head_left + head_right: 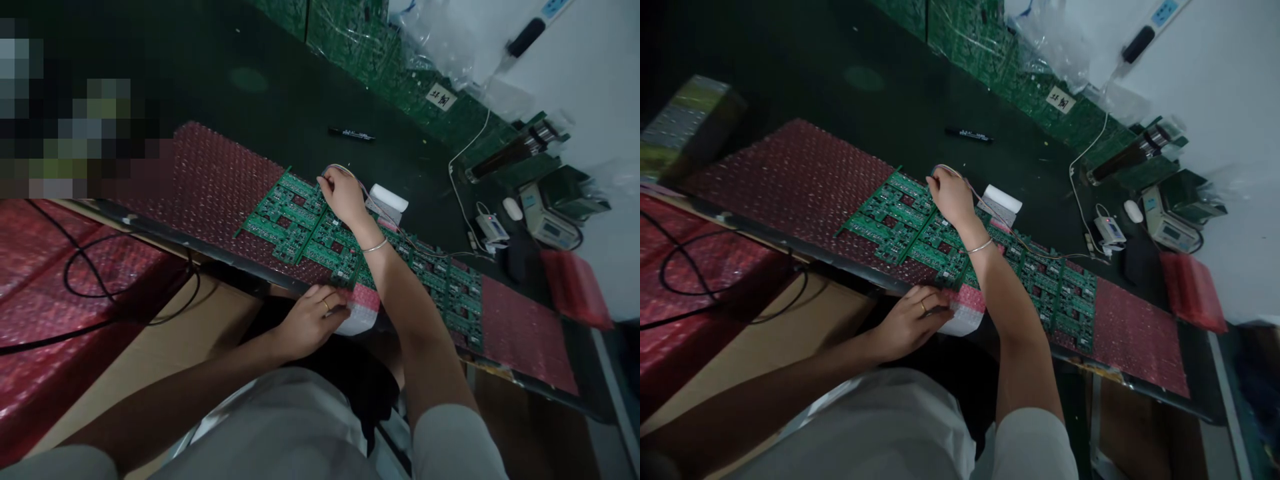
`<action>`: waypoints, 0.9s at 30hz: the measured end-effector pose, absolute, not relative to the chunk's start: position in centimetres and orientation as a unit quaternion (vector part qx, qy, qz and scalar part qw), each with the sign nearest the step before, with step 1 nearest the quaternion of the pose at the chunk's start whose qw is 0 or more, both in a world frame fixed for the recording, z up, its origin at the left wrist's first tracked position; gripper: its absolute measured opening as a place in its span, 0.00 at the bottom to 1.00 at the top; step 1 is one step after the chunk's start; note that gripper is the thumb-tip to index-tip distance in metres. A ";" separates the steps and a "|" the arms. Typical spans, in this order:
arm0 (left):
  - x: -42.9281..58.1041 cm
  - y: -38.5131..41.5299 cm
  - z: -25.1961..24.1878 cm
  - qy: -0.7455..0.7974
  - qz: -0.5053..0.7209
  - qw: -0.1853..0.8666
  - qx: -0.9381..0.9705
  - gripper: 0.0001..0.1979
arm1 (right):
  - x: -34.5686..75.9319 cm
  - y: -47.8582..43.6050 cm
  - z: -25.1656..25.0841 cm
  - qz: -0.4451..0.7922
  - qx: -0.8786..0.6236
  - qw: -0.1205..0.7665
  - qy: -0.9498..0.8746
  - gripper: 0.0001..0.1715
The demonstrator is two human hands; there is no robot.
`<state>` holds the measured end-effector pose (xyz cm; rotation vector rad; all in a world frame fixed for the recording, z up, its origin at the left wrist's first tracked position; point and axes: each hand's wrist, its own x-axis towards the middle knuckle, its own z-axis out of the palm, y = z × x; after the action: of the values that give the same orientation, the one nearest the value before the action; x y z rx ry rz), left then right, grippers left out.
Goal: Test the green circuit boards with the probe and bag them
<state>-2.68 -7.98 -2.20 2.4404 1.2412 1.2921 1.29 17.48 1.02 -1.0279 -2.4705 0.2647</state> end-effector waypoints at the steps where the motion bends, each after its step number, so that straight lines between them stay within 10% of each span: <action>1: -2.7 -8.0 -2.2 0.409 0.428 0.059 0.804 0.08 | 1.3 17.4 1.1 0.095 -0.374 0.221 -0.896 0.10; 27: -15.4 10.4 2.0 0.597 0.270 0.156 0.739 0.08 | 1.9 16.7 -0.5 0.084 -0.357 0.389 -0.845 0.15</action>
<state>-15.44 10.40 1.97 2.1170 1.7095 0.7744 1.88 16.73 -0.46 -0.9078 -2.1489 0.2137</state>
